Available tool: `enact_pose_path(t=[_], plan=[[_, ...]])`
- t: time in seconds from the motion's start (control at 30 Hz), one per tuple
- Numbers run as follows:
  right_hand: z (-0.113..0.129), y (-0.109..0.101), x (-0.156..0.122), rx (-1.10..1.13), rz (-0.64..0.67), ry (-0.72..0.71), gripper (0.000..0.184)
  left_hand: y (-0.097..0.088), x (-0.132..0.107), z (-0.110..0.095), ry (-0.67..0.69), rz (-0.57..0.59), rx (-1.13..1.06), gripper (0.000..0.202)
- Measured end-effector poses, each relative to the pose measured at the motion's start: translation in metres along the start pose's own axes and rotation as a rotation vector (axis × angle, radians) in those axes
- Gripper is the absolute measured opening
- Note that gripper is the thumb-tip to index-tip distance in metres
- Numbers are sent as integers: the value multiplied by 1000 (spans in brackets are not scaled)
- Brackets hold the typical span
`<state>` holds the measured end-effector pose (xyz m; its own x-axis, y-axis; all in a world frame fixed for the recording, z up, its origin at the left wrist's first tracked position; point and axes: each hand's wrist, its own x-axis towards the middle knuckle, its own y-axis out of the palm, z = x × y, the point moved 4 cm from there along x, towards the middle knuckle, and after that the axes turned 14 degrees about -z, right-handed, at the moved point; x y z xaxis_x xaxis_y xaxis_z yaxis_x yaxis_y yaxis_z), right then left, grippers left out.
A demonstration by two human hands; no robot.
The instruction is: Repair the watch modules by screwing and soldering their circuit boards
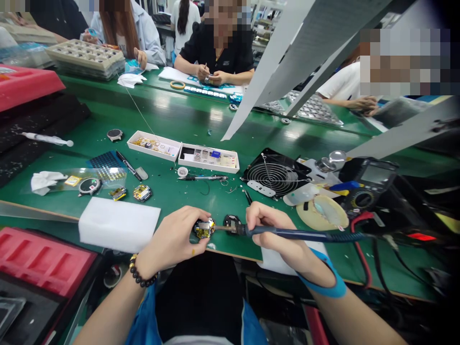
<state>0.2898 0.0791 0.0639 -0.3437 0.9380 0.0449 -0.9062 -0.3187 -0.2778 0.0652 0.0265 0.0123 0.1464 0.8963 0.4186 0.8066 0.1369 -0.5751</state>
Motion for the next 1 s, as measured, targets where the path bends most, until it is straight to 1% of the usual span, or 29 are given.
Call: enact_pose_path(t=[0.17,0.43,0.53,0.67,0.77,0.83,0.9,1.0], plan=[[0,0,-1,-10,5,-2,6,0,0,0,6,-3,-8,37],[0,0,0,4,15,-16,5,-1,0,1,-30,12,-12,37],[-2,-6,-2,36,-8,-45,5,-2,0,1,-42,14,-18,37],[-1,-21,-9,59,-90,-83,6,-1,-1,2,-65,3,-29,36],[2,-38,-19,9,-215,-122,8,1,-2,5,-68,-19,-22,35],[4,-52,-28,-56,-351,-148,8,2,-2,6,-69,-49,-6,35],[5,-67,-38,-97,-500,-144,9,2,-3,7,-68,-84,0,33],[5,-95,-53,-73,-722,-106,13,0,-3,6,-53,-106,-6,28]])
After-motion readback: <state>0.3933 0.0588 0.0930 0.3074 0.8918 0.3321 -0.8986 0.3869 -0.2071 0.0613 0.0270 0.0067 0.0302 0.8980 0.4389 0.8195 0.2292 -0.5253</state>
